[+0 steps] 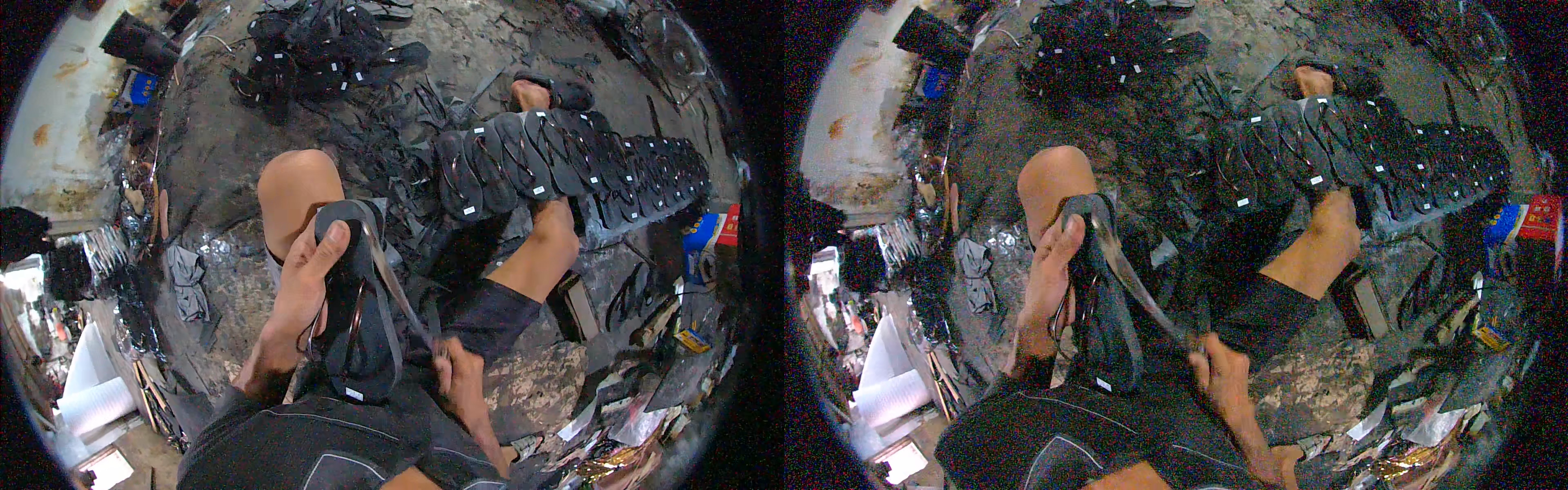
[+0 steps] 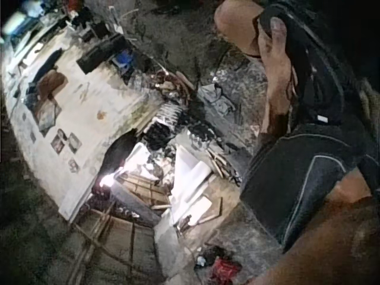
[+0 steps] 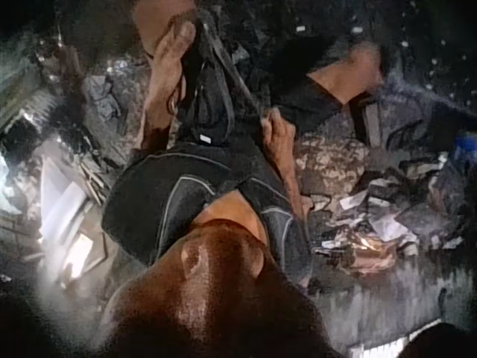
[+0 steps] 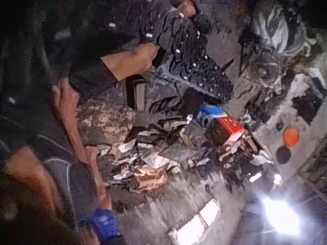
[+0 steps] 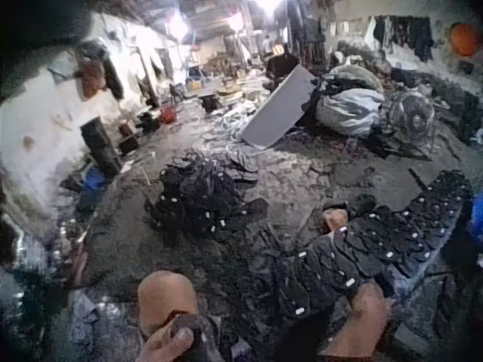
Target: The person sits on the floor and uses a knife to trim excess material from the edges of black flip-flops. They handle each sandal individually, cutting along the perimeter and placing finished items aside.
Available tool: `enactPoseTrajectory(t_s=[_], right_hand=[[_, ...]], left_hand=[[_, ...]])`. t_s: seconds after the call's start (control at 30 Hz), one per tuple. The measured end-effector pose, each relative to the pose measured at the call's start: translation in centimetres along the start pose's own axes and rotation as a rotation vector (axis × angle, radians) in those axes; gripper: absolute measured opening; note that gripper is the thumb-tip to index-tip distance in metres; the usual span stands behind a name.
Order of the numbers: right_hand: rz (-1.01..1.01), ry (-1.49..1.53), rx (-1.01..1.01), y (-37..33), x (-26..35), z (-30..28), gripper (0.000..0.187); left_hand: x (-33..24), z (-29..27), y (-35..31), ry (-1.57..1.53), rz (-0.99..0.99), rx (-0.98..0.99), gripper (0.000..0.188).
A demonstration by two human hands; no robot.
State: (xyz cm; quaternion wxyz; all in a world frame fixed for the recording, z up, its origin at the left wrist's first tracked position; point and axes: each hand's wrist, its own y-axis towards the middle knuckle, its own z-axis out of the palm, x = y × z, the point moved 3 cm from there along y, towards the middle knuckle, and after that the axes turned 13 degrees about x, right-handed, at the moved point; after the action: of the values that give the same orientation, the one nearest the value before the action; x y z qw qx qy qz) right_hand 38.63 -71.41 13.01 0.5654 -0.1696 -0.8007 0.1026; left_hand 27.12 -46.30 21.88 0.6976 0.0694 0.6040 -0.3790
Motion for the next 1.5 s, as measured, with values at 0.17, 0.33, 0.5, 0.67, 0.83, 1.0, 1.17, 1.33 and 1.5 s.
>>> enactPoseTrajectory(t_s=[0.17, 0.33, 0.5, 0.67, 0.83, 1.0, 1.17, 1.33, 1.5], right_hand=[[-0.175, -0.155, -0.079, 9.4, 4.0, -4.8, 0.026], [-0.095, -0.29, 0.177, 13.6, 7.8, -9.0, 0.033], [-0.158, -0.289, 0.501, 18.1, 11.0, -12.9, 0.045], [-0.344, 0.062, 0.195, 23.6, 6.9, -12.3, 0.036], [-0.238, 0.202, -0.326, 17.6, -1.4, -12.8, 0.034], [-0.277, 0.395, -0.418, 8.7, -0.2, -7.2, 0.038], [-0.188, 0.085, -0.283, 1.0, -2.4, -0.9, 0.041], [-0.142, -0.018, -0.271, 1.5, -1.9, -2.1, 0.041], [-0.118, -0.165, -0.115, 6.4, 2.2, -7.3, 0.032]], left_hand=[[-0.2, -0.3, 0.6, 0.091, -0.024, 0.037, 0.044], [-0.2, -1.0, 0.6, 0.303, -0.053, -0.015, 0.058], [-0.3, -0.3, 1.4, 0.207, -0.241, 0.052, 0.07], [-0.4, 1.1, 3.0, 0.41, -0.145, 0.309, 0.064], [-2.3, 0.3, 4.0, -0.087, 0.134, -0.054, 0.04], [0.5, 3.7, 4.0, -0.494, 0.093, 0.089, 0.027], [1.7, 4.1, 2.7, -0.646, 0.088, 0.082, 0.027], [3.4, 3.4, 1.7, -0.611, 0.02, 0.059, 0.029], [3.6, 1.8, 1.2, -0.444, 0.049, 0.073, 0.044]])
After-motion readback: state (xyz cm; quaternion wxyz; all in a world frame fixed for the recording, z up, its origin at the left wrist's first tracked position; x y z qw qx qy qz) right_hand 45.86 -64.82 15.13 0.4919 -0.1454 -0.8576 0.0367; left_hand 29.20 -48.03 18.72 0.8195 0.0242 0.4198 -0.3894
